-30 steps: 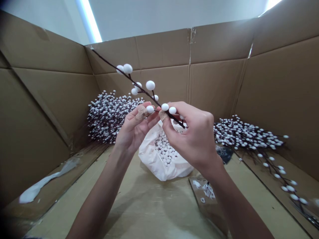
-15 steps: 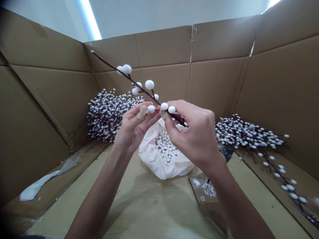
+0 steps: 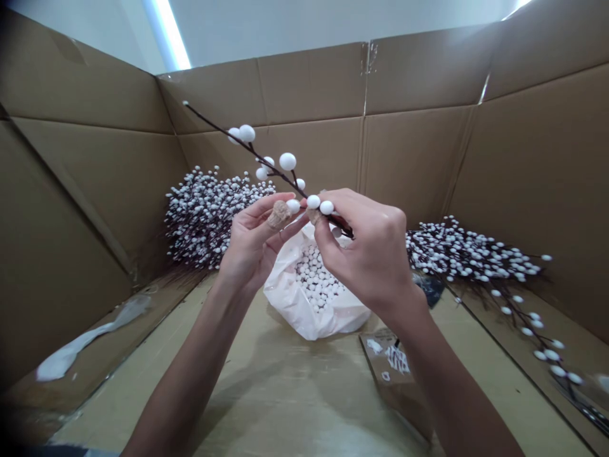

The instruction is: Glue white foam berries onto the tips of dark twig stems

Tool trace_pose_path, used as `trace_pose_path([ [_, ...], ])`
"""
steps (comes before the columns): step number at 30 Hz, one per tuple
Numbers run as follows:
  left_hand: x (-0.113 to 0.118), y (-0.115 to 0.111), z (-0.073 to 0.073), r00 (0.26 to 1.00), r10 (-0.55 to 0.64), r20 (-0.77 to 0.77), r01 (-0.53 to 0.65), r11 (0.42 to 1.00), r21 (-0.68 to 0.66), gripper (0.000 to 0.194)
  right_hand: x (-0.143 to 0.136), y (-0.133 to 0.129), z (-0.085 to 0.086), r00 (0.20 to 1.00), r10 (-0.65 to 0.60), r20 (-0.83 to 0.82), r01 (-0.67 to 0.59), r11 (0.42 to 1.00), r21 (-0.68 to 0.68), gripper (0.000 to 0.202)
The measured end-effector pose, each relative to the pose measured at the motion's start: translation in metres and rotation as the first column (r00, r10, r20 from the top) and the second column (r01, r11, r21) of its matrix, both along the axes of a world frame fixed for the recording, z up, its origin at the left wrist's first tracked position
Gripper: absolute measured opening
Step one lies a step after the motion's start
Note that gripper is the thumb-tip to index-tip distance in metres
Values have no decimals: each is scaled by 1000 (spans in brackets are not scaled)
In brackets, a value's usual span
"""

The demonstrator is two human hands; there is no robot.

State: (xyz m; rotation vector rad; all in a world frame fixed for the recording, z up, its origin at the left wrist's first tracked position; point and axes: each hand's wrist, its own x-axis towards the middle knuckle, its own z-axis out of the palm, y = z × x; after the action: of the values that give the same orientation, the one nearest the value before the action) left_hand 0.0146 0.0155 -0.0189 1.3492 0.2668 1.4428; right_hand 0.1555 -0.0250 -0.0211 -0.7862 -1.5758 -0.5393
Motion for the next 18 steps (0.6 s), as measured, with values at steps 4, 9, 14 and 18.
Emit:
trace_pose_path([
  [4,-1,2,0,1000,-16,-11,16,1000,6,11,-1,0,0,1000,-5,0,5,1000,-1,11],
  [9,-2,2,0,999,-36,-13,36,999,5,10,-1,0,-2,1000,-10,-17,10,1000,-8,9],
  [14,-1,0,1,999,-42,-11,42,999,-3,10,-1,-1,-3,999,-8,-48,6,999,-45,9],
  [18,0,-1,0,999,-33,-14,33,999,-21,11,-2,-2,-3,996,-4,-84,-3,997,-73,9],
])
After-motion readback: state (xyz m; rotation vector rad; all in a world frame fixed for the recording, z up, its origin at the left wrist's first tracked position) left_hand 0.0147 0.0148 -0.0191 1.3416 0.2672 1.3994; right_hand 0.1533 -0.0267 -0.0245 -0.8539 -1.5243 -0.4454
